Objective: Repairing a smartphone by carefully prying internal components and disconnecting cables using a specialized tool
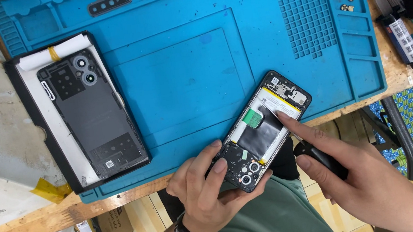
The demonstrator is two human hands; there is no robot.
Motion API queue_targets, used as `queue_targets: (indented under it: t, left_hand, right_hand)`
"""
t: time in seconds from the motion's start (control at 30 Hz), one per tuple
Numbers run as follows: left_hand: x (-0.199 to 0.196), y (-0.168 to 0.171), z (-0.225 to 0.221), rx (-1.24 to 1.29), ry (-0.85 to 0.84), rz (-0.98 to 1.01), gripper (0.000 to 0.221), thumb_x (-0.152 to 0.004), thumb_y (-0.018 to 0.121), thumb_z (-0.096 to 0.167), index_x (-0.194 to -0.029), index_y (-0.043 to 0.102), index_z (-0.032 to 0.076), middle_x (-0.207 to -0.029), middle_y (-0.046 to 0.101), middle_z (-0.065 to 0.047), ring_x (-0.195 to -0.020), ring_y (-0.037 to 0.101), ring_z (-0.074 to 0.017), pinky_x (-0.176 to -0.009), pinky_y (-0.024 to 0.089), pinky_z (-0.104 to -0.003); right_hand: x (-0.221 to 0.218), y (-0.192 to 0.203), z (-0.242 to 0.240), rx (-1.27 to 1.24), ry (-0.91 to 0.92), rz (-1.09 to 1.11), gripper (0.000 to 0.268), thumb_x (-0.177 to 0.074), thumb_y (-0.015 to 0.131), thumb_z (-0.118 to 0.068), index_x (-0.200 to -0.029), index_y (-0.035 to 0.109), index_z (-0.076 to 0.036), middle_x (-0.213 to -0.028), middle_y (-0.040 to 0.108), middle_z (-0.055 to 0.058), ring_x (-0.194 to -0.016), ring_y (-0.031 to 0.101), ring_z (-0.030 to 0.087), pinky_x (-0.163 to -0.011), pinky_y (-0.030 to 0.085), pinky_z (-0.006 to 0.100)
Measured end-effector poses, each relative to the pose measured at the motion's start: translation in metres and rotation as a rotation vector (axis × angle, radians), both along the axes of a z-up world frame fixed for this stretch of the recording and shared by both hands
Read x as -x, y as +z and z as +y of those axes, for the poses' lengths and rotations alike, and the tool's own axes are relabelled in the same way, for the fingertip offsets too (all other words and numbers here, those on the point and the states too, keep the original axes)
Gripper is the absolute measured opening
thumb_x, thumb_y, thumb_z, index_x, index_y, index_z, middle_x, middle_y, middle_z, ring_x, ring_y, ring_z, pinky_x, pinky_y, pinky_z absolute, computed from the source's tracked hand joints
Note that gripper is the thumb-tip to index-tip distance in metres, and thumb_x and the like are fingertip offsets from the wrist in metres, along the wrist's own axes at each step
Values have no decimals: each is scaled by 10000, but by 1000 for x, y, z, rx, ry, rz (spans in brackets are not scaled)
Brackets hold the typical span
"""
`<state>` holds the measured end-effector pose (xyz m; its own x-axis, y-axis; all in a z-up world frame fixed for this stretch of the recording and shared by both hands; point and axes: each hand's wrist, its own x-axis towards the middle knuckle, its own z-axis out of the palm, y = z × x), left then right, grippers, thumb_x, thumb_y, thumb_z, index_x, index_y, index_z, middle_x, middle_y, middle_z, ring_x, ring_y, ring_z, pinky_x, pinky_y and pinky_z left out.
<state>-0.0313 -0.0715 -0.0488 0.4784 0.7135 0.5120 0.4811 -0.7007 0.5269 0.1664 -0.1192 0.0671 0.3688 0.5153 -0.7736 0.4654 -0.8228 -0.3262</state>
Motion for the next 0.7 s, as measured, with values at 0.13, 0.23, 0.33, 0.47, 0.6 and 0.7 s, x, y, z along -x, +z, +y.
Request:
queue_targets:
  t: [0.13,0.23,0.33,0.47,0.6,0.7]
  left_hand:
    - [0,0,0,-4,3,5,898,-704,875,614,-1268,347,155,-1175,623,-101,-961,616,-194,-882,411,-332]
    - [0,1,0,0,4,7,910,-698,883,615,-1271,346,157,-1181,620,-100,-964,616,-188,-890,410,-323]
    - [-2,2,1,-7,8,0,896,-702,880,609,-1266,349,159,-1163,630,-97,-942,614,-180,-887,410,-311]
    - [-2,2,1,-11,10,3,906,-701,881,612,-1275,344,161,-1163,634,-97,-937,617,-180,-886,411,-314]
    - [-3,2,1,-29,24,-11,878,-699,879,612,-1247,364,157,-1156,633,-92,-925,613,-178,-872,416,-311]
    - [-2,4,1,-12,13,-7,885,-699,887,598,-1252,359,153,-1163,633,-100,-938,619,-189,-880,412,-317]
  right_hand:
    - [1,1,2,21,-27,22,654,-828,531,-328,-1447,425,-511,-522,604,65,-455,419,169,-472,418,273]
    - [3,-3,-2,-49,-39,50,628,-814,521,-326,-1417,425,-472,-799,685,-16,-389,551,155,-471,517,257]
    - [6,-7,-6,-191,-40,90,601,-805,515,-306,-1396,438,-388,-1078,761,-110,-354,542,138,-447,531,250]
    - [8,-9,-8,-145,-101,91,626,-816,531,-296,-1428,450,-399,-518,686,52,-374,483,142,-424,466,263]
    - [9,-14,-12,-267,-74,100,598,-827,514,-283,-1420,449,-330,-404,573,56,-336,503,125,-400,481,250]
    - [9,-13,-12,-241,-83,87,605,-831,509,-284,-1428,438,-350,-386,546,60,-334,498,125,-401,469,243]
